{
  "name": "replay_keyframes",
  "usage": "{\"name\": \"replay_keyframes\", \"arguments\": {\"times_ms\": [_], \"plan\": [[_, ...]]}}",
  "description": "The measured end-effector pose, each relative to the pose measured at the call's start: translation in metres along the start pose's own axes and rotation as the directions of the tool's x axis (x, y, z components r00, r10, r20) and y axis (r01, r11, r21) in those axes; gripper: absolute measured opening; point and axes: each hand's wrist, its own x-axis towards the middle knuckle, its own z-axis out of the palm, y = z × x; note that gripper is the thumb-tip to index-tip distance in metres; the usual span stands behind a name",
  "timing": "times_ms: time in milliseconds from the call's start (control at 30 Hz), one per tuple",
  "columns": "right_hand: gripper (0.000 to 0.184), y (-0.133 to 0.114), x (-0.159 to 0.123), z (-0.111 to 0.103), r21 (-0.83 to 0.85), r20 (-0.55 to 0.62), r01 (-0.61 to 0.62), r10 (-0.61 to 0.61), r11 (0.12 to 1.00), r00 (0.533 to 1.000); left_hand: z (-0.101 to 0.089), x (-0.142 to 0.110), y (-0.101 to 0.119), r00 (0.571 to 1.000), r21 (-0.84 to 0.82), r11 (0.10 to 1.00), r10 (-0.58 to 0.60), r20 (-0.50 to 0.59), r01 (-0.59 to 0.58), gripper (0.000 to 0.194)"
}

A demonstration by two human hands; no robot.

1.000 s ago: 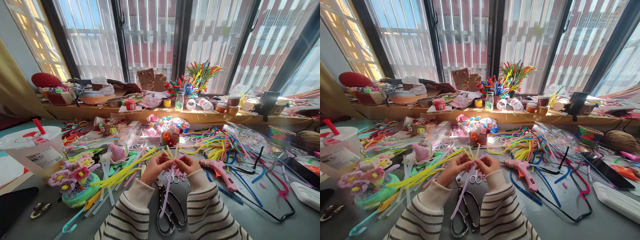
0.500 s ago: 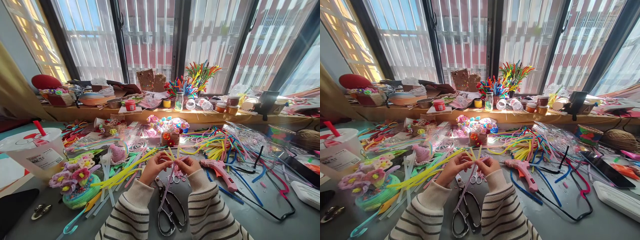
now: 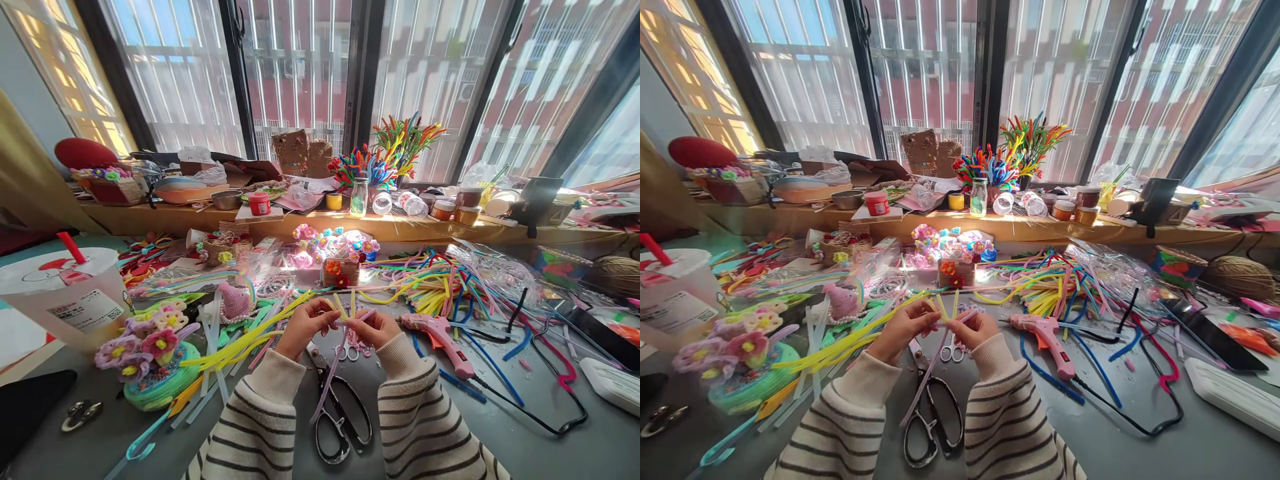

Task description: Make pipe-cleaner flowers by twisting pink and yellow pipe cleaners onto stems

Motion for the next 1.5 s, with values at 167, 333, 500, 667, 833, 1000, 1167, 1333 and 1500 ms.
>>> {"name": "replay_keyframes", "arguments": {"times_ms": [167,333,500,667,833,1000,1167,1333,1500], "plan": [[0.03,0.0034,0.0015,-0.0006,0.028,-0.049,0.029,-0.028,0.999,0.998,0.0013,-0.0012,0.0016,0.999,-0.07,0.997,-0.032,0.018,0.033,0.025],[0.029,0.0029,0.0038,-0.0032,0.041,-0.062,0.022,-0.019,0.999,0.998,0.0029,-0.0042,0.0027,0.992,-0.158,0.98,-0.122,-0.001,0.121,0.024],[0.026,0.0047,0.0046,-0.0016,0.048,-0.144,0.075,-0.067,0.996,0.987,0.002,-0.0036,-0.0003,0.987,-0.237,0.96,-0.159,-0.022,0.15,0.024],[0.025,0.0053,0.0046,-0.0027,0.08,-0.167,0.051,-0.037,0.995,0.985,0.0012,-0.002,-0.002,0.988,-0.197,0.97,-0.151,-0.029,0.143,0.021],[0.025,0.0031,0.0036,-0.0041,0.062,-0.147,0.06,-0.05,0.996,0.988,0.002,-0.0032,0.0001,0.988,-0.109,0.982,-0.156,0.006,0.156,0.03],[0.023,0.0019,0.0031,-0.0051,0.06,-0.087,0.077,-0.072,0.995,0.994,0.0016,-0.0045,0.0007,0.992,-0.016,0.993,-0.12,-0.041,0.12,0.02],[0.024,0.0031,0.0021,-0.0031,0.036,-0.039,0.072,-0.071,0.997,0.997,0.0011,-0.0032,0.0021,0.993,-0.059,0.992,-0.113,-0.035,0.111,0.022],[0.026,0.0027,0.0009,-0.0001,-0.003,-0.016,0.083,-0.083,0.997,0.996,0.0009,-0.0042,0.0004,0.987,-0.05,0.986,-0.154,0.04,0.156,0.019],[0.025,0.0017,0.0014,-0.0017,-0.034,0.024,0.075,-0.074,0.997,0.997,0.0024,-0.0062,-0.0004,0.965,-0.109,0.959,-0.255,0.055,0.26,0.017]]}}
